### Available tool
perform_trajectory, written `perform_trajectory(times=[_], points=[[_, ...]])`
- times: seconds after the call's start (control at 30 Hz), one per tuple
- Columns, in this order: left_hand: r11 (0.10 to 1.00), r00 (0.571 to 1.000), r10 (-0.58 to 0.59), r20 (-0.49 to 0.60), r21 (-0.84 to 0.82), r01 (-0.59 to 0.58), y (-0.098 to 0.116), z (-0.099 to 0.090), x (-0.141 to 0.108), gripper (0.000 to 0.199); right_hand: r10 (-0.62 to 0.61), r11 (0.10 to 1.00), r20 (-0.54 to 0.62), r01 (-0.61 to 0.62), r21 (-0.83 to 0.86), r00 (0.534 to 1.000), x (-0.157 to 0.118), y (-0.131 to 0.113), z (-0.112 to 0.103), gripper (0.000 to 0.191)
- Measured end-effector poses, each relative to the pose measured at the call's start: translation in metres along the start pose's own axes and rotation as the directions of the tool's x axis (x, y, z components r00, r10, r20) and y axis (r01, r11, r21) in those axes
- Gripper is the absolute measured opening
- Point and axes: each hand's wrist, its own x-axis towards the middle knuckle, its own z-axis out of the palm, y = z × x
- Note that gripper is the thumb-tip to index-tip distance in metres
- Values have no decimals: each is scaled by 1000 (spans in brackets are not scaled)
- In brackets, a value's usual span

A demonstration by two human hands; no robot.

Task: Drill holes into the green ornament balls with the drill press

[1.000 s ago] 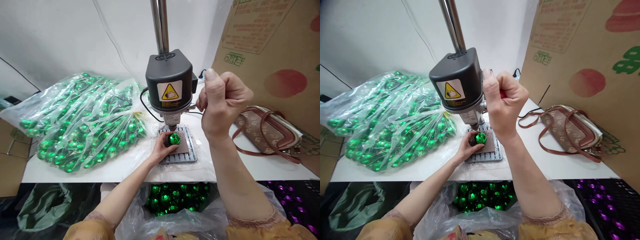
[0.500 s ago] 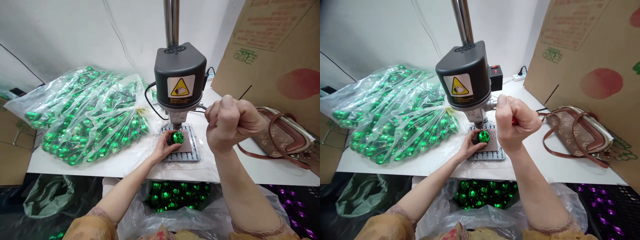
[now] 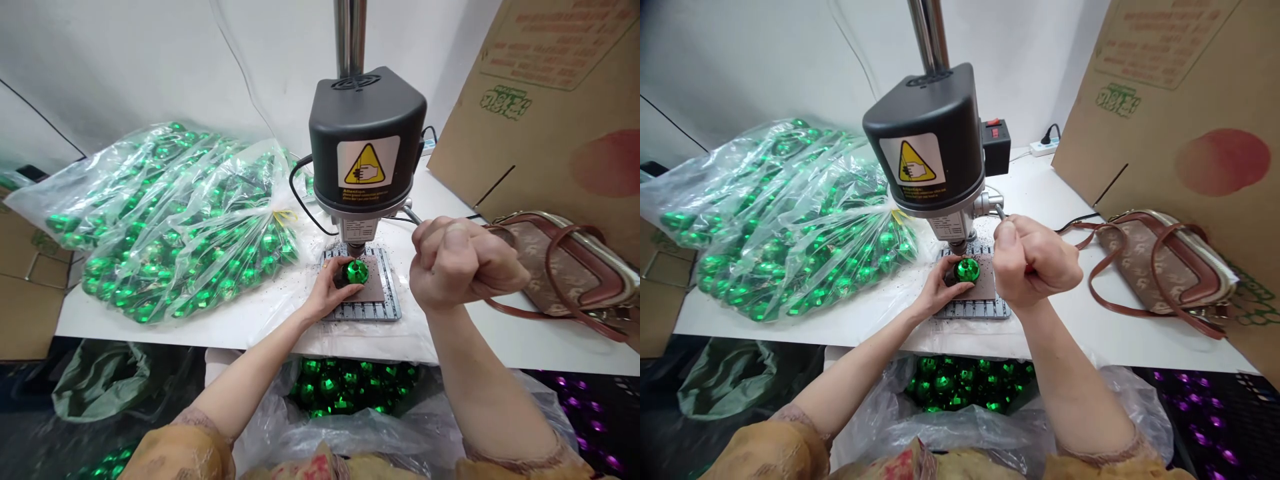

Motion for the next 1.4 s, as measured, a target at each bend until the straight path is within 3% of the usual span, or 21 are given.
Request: perform_trajectory(times=[0.4, 0.7, 0.8, 0.9, 0.97, 1.1, 1.17, 1.23, 1.33, 1.4], points=[[1000, 1000, 10, -2, 15, -10, -2, 0, -1, 59, -36, 997, 68, 31, 74, 997, -2, 2, -5, 40], [1000, 1000, 0, -3, -6, 0, -1, 0, -1, 58, -81, 997, 92, 80, 12, 992, -14, 3, -13, 41], [1000, 1000, 0, -12, -19, 0, 0, 2, 0, 59, 3, 999, 72, 0, -42, 997, -7, -4, -7, 44], [1000, 999, 3, -46, -9, -3, 4, 4, 0, 59, 181, 976, -35, -184, -120, 983, 15, -12, 9, 46], [999, 995, 21, -96, 46, -17, 10, 5, -3, 57, 310, 940, -59, -315, -129, 949, 33, -16, 20, 45], [962, 975, 137, -177, 259, -88, 35, -1, -26, 46, 396, 914, -41, -398, -78, 917, 54, -18, 30, 41], [919, 976, 207, -63, 355, -172, 49, -8, -51, 44, 392, 917, -37, -393, -69, 919, 55, -17, 29, 40], [858, 951, 251, 182, 413, -305, 59, -15, -84, 43, 378, 924, -28, -379, -59, 926, 53, -15, 28, 40], [673, 817, 200, 541, 530, -516, 62, -24, -134, 45, 361, 931, -19, -361, -56, 932, 51, -15, 26, 40], [559, 732, 126, 670, 561, -610, 58, -29, -157, 46, 365, 928, -18, -366, -70, 931, 51, -15, 26, 40]])
